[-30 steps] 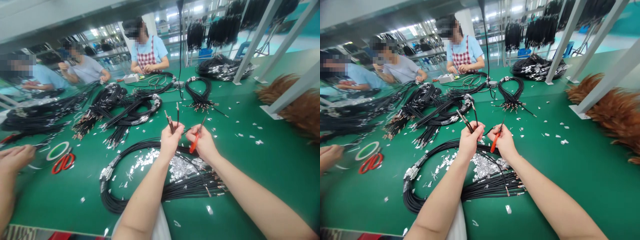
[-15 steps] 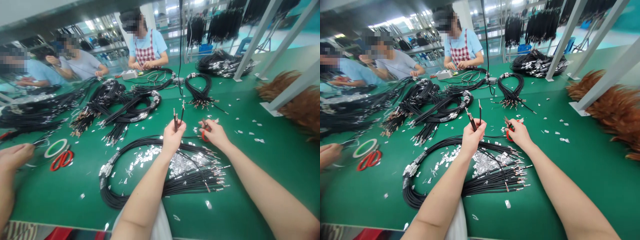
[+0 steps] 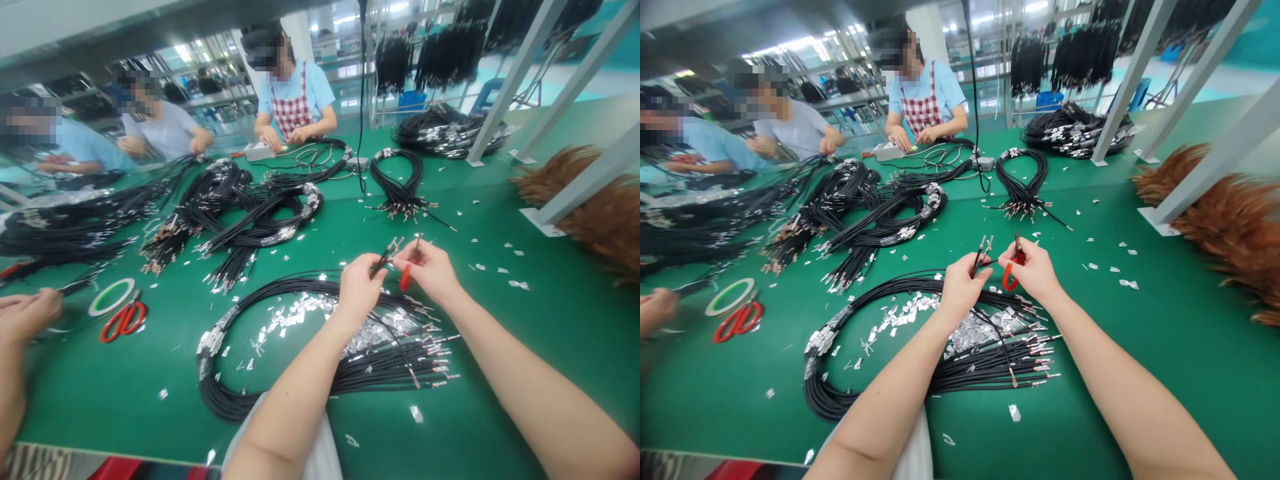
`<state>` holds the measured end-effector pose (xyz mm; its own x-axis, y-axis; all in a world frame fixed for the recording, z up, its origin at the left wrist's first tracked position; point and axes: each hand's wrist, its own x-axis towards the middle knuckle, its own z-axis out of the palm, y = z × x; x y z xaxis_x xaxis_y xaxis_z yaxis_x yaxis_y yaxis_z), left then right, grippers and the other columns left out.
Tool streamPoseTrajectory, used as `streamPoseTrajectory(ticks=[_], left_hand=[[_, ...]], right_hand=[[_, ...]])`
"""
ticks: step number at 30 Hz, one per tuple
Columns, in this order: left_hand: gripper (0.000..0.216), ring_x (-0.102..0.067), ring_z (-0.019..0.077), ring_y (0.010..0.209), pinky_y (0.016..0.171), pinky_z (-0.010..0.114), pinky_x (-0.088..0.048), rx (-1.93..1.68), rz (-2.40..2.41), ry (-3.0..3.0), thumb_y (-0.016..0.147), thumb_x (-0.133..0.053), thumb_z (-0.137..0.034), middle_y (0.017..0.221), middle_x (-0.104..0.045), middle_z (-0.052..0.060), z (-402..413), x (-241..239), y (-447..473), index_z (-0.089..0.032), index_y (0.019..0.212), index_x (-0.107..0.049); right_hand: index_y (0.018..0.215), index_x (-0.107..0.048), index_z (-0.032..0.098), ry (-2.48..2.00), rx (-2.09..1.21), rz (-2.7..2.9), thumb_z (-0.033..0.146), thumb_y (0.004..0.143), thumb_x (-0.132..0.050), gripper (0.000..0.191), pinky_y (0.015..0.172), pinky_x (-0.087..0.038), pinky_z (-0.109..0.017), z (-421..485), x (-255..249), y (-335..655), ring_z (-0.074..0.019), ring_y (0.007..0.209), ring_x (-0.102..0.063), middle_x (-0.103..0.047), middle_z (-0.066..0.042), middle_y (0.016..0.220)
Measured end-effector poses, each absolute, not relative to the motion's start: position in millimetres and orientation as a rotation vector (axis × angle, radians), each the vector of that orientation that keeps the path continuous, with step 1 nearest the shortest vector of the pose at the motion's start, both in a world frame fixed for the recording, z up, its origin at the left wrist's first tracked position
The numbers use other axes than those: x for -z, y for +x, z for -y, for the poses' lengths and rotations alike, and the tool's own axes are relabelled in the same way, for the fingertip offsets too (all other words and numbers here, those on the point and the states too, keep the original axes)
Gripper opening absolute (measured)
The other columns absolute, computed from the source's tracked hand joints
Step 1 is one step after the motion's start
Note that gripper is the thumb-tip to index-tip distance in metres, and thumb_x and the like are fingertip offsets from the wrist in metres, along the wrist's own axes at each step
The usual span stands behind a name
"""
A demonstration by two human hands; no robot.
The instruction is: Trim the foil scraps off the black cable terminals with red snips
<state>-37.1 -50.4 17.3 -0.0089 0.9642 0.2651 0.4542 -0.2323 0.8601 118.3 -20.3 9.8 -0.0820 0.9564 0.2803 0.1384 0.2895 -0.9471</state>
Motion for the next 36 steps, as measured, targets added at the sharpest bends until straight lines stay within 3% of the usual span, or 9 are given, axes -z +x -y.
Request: streamPoseTrajectory(ticks=[3,7,12,16,22,31,36], left_hand=[[0.006,-0.057,0.0144,0.068,0.067,0.026,-0.043,-1.294,-1.476,1.597,0.075,-0.059,-0.023,0.072,-0.064,0.000,51,-19,-39,-0.019,0.076,-0.062],[0.009,-0.055,0.0121,0.061,0.061,0.025,-0.043,-1.329,-1.315,1.344,0.073,-0.061,-0.026,0.065,-0.063,-0.001,48,-24,-45,-0.017,0.074,-0.061],[0.017,-0.045,0.0074,0.046,0.047,0.021,-0.036,-1.251,-1.231,1.224,0.066,-0.067,-0.030,0.053,-0.054,-0.004,45,-34,-52,-0.015,0.068,-0.057],[0.023,-0.036,0.0035,0.039,0.042,0.020,-0.029,-1.281,-1.171,1.170,0.064,-0.068,-0.028,0.056,-0.053,-0.005,48,-47,-61,-0.016,0.083,-0.061],[0.023,-0.041,0.0057,0.046,0.046,0.021,-0.032,-1.242,-1.154,1.318,0.062,-0.072,-0.034,0.055,-0.054,-0.003,51,-53,-64,-0.015,0.071,-0.065],[0.019,-0.036,0.0045,0.042,0.044,0.021,-0.028,-1.249,-1.137,1.327,0.071,-0.065,-0.033,0.052,-0.050,-0.004,47,-45,-66,-0.015,0.069,-0.062],[0.024,-0.038,0.0055,0.048,0.047,0.020,-0.029,-1.217,-1.256,1.428,0.063,-0.072,-0.034,0.058,-0.051,-0.004,52,-50,-62,-0.015,0.069,-0.058]], right_hand=[[0.079,-0.053,0.021,-0.949,-1.071,1.341,0.026,0.064,-0.073,0.026,0.066,-0.049,-0.032,27,-23,104,-0.0147,0.066,-0.060,-0.064,0.001,0.071],[0.104,-0.050,0.025,-0.771,-1.281,1.094,0.021,0.064,-0.073,0.047,0.073,-0.052,-0.035,33,-28,84,-0.0162,0.077,-0.065,-0.069,0.001,0.082],[0.092,-0.054,0.022,-0.805,-1.320,0.979,0.021,0.059,-0.076,0.039,0.061,-0.051,-0.030,34,-26,67,-0.0137,0.062,-0.062,-0.063,0.005,0.069],[0.086,-0.053,0.022,-0.857,-1.321,1.029,0.021,0.054,-0.079,0.041,0.065,-0.051,-0.030,34,-26,65,-0.0142,0.062,-0.063,-0.062,0.006,0.063],[0.081,-0.051,0.021,-0.886,-1.305,1.176,0.024,0.056,-0.078,0.037,0.056,-0.046,-0.025,40,-28,66,-0.0103,0.054,-0.056,-0.060,0.007,0.062],[0.077,-0.048,0.021,-0.956,-1.310,1.149,0.021,0.051,-0.079,0.041,0.060,-0.047,-0.027,42,-30,68,-0.0112,0.056,-0.057,-0.060,0.006,0.061],[0.073,-0.046,0.021,-0.967,-1.150,1.226,0.017,0.055,-0.072,0.031,0.054,-0.041,-0.023,43,-31,68,-0.0089,0.055,-0.051,-0.054,0.008,0.060]])
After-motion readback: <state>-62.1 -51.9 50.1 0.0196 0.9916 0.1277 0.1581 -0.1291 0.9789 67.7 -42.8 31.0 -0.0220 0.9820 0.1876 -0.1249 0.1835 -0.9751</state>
